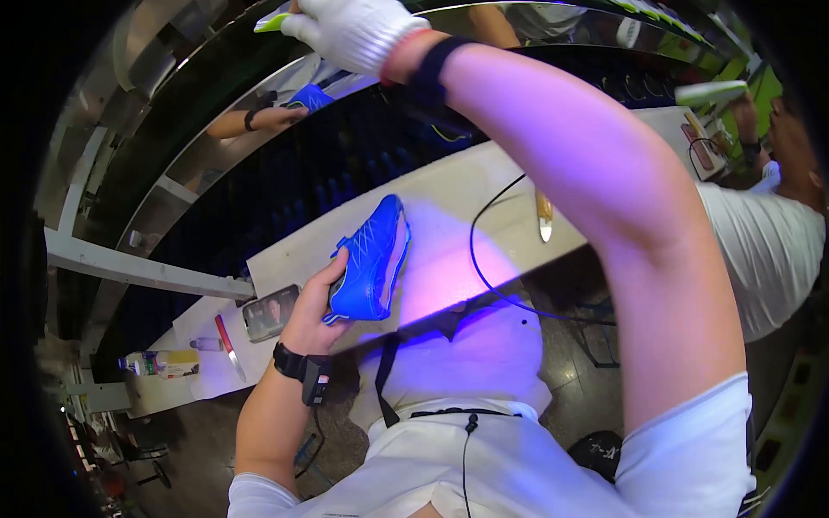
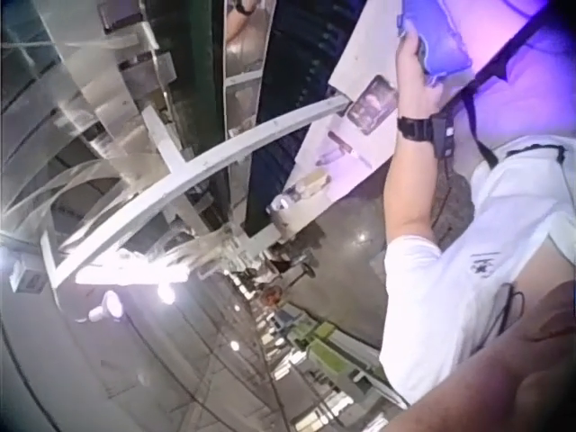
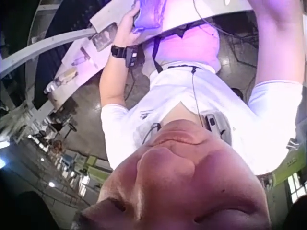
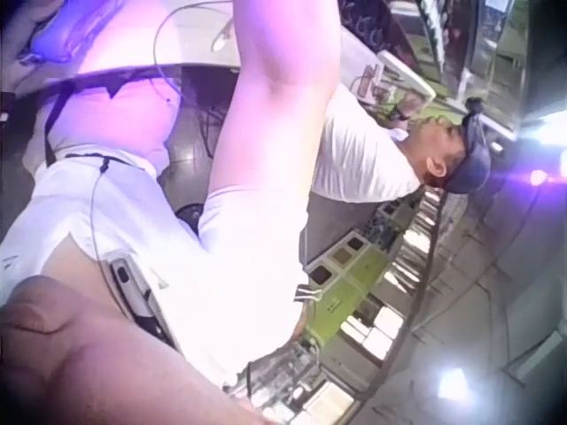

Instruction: Inspecting shoe components using a UV light and assembling them at a factory station.

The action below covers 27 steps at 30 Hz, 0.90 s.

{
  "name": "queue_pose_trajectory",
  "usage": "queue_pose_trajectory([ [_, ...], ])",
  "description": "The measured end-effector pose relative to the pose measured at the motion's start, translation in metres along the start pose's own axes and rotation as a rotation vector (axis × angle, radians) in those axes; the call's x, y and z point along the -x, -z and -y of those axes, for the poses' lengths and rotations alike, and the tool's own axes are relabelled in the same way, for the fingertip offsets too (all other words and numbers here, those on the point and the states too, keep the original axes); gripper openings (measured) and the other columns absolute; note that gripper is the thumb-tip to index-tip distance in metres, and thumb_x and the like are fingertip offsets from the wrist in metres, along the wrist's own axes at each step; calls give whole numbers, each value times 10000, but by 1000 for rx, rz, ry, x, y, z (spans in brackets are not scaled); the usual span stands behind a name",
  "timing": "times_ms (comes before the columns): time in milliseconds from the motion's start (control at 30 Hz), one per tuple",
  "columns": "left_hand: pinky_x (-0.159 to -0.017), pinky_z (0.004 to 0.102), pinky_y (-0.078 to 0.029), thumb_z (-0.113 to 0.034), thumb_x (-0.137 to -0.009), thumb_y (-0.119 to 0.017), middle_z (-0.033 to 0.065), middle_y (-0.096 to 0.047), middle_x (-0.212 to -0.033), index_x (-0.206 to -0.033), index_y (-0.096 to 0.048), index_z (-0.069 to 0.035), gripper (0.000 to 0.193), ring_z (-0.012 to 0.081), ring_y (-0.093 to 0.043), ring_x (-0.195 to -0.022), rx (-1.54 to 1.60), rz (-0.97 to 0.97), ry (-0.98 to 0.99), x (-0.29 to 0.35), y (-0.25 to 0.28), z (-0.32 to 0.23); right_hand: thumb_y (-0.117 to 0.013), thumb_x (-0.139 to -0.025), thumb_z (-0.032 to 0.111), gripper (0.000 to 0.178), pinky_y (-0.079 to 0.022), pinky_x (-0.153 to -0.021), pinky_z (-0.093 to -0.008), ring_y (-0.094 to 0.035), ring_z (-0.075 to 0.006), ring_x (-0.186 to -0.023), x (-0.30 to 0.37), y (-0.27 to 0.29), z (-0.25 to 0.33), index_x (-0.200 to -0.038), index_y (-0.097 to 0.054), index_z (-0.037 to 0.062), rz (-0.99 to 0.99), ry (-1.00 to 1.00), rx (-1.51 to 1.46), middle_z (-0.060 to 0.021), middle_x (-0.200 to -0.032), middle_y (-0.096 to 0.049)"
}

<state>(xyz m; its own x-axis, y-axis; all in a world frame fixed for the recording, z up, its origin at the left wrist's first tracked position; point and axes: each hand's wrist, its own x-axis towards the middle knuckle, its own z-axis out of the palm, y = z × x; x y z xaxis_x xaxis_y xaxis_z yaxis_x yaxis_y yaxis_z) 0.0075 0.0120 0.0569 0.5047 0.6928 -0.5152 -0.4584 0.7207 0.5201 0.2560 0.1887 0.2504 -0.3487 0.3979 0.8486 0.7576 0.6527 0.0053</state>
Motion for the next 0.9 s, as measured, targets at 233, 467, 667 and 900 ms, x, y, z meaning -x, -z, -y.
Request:
queue_pose_trajectory([
  [233,-1007,431,-563,-260,-1017,-710,232,-719,-1277,-1489,-548,-20,554,350,-721,-1118,-1286,-142,-640,-2,30,9,-629,-1059,109,250,-580,-949,-351,-753,-229,-1054,121,206,105,-1215,-719,-63,-14,-302,-655,-167,-1182,-776],
  [467,-849,568,-563,-502,-1020,-636,292,-744,-1040,-1144,-606,56,573,476,-729,-957,-1945,-153,-476,-40,-61,17,-653,-1070,202,263,-558,-957,-335,-724,-185,-982,218,206,130,-1177,-665,-37,486,-714,-252,-80,-1041,-753],
  [667,-858,494,-587,-330,-1031,-688,281,-738,-1106,-1263,-576,69,475,418,-751,-943,-1537,-25,-1058,-2,-74,32,-760,-997,127,265,-551,-900,-303,-682,-133,-988,298,145,149,-1182,-645,-24,-302,-1164,-986,-79,-1109,-734],
  [900,-1040,468,-554,33,-887,-807,282,-617,-1357,-1291,-472,-31,528,403,-655,-1240,-819,111,-1351,15,-52,80,-906,-837,123,363,-541,-1031,-383,-678,-248,-1194,278,151,156,-1066,-643,20,-80,-1000,-1275,-204,-1293,-706],
])
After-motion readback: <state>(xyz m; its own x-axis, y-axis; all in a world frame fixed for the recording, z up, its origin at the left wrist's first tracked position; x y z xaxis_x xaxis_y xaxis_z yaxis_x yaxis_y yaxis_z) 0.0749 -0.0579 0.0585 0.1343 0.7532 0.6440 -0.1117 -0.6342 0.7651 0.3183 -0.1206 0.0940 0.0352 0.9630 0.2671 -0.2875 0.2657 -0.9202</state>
